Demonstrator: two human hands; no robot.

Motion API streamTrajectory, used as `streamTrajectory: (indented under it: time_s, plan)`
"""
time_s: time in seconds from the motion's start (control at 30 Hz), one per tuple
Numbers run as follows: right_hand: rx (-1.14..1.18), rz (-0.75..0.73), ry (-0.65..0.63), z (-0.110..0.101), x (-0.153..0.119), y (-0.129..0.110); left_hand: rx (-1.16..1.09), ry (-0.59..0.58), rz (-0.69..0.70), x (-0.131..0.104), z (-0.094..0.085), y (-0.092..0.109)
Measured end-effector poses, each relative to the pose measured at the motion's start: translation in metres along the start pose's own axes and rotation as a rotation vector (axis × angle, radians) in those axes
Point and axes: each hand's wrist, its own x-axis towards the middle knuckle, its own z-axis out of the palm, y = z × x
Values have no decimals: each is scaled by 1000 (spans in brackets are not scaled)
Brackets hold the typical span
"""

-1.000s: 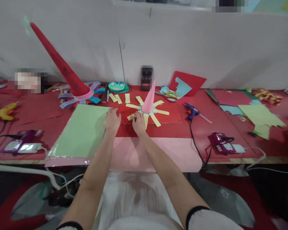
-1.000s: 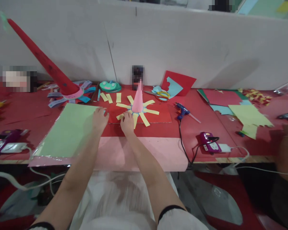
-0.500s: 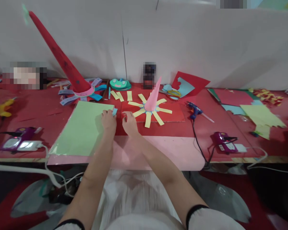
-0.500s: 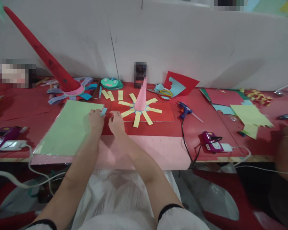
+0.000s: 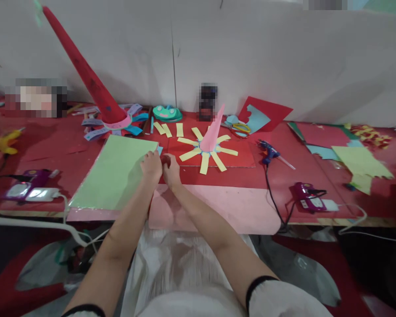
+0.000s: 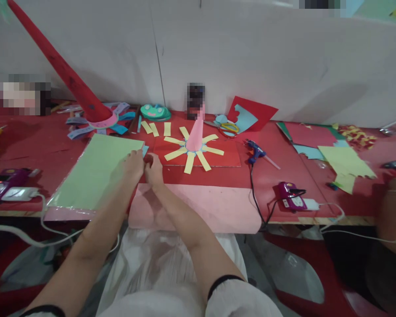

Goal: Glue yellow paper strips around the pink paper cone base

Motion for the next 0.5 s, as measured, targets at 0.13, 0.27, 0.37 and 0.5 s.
streamTrajectory:
  time_s: [0.13, 0.27, 0.37, 0.5]
  plan:
    - [6, 22, -26, 1, 2, 2, 57, -65, -87, -3, -9, 4]
    - [13, 23, -8, 0, 3, 3, 106, -135, -159, -2, -9, 14]
    - [4, 27, -6, -1, 3, 3, 124, -134, -151, -1, -4, 16]
    - [-53, -10, -40, -3, 1, -1, 114, -67, -84, -1, 3, 6]
